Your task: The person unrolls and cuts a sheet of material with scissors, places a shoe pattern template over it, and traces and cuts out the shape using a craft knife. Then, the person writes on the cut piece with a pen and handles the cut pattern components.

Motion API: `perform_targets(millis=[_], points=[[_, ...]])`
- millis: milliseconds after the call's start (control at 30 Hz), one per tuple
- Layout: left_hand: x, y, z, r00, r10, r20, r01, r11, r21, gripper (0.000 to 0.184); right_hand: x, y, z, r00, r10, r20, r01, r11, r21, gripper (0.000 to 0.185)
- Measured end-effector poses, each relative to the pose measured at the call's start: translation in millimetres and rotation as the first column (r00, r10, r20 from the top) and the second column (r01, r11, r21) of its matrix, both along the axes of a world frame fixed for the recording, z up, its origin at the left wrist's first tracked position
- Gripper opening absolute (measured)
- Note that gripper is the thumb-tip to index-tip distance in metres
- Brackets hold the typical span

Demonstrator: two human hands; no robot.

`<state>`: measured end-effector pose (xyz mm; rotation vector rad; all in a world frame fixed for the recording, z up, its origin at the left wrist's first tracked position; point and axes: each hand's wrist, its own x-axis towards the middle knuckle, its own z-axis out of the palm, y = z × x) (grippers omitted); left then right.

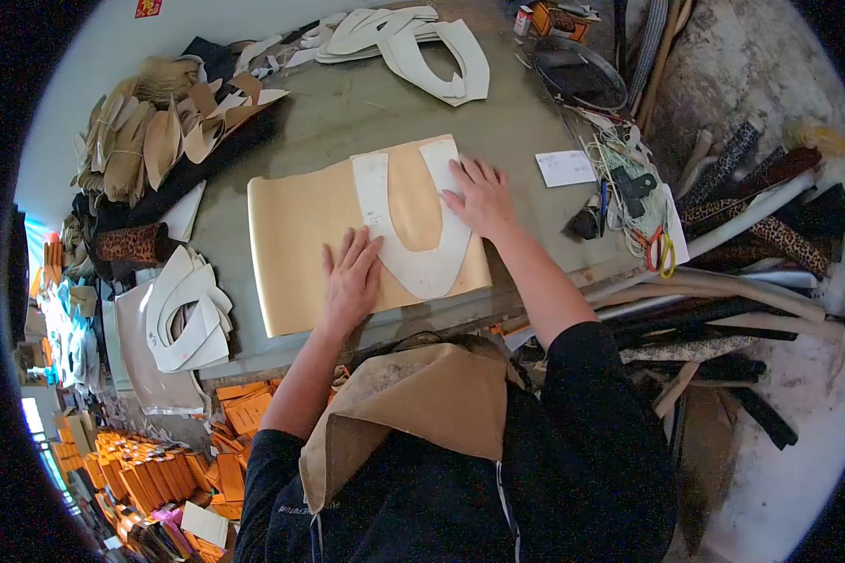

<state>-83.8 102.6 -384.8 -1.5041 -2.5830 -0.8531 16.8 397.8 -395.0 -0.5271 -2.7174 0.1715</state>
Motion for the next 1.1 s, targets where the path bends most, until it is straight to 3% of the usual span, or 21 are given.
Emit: perform_targets(millis=[133, 233, 433, 500, 1100], points=[[-0.9, -1.1, 0.9, 1.0, -0.006, 0.012, 0.005, 1.0, 0.009, 0.038, -2.4, -0.2, -3.8, 1.0, 0.001, -0.009, -0.001, 0.999, 0.045, 0.061], [-1.5, -1.7, 1.5, 0.999, -0.009, 0.03, 0.008, 1.0, 0.021, 0.038, -1.8, -0.9, 0.5, 0.994, -0.011, 0.112, 0.016, 0.999, -0.05, 0.064], [-2.3, -0.3, 0.7, 1.0, -0.012, 0.021, 0.011, 1.0, 0.02, 0.039, -1.6, -0.5, -4.0, 0.995, 0.0, 0.1, 0.005, 0.999, -0.051, 0.062], [-1.9, -0.3, 0.9, 1.0, -0.015, 0.016, 0.015, 1.0, 0.018, 0.039, -2.6, 0.8, -8.2, 1.0, 0.022, 0.0, -0.022, 1.0, -0.022, 0.059], [0.7, 1.7, 1.6, 0.999, 0.018, -0.046, -0.02, 0.999, -0.045, 0.04, -3.3, 1.5, -9.5, 1.0, 0.008, -0.018, -0.009, 1.0, -0.027, 0.061]])
